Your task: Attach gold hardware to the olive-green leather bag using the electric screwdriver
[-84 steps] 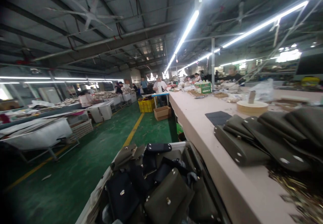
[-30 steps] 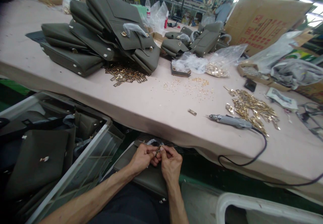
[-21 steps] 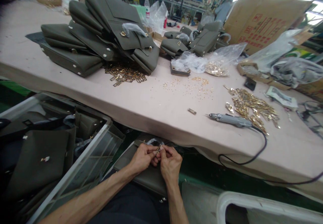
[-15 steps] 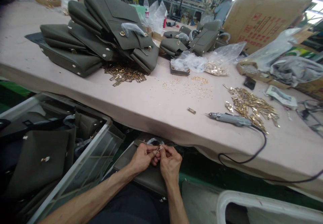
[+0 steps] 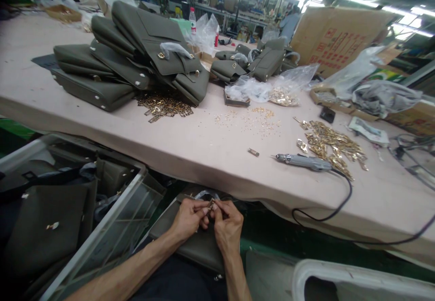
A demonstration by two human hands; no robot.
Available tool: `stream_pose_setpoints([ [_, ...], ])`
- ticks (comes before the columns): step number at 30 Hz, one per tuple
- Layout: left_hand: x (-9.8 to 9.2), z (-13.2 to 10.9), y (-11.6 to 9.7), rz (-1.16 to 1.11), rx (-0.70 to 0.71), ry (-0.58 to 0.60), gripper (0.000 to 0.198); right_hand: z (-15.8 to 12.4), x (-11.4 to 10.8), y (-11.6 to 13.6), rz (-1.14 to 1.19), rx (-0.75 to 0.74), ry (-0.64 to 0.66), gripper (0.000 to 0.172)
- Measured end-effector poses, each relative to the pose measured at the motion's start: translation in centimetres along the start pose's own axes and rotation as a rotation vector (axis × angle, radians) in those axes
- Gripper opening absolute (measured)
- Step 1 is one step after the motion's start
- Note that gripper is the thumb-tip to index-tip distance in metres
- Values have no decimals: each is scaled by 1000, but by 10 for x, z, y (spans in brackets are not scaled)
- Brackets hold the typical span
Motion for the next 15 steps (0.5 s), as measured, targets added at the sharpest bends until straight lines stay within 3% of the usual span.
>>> stream_pose_setpoints([
  [8,1,-1,-1,26,4,15,39,-1,3,14,-92,-127,13,23],
  [15,2,-1,-2,36,23,30,35,-1,2,9,-66,-104,15,22],
])
Point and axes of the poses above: each hand's wrist, its own z-axis towards the middle knuckle, its own x-axis out of the palm, y = z × x, the point moved 8 cm from there along z, towards the middle knuckle, and after that the axes turned 12 degrees about z, right-handed, at the moved point
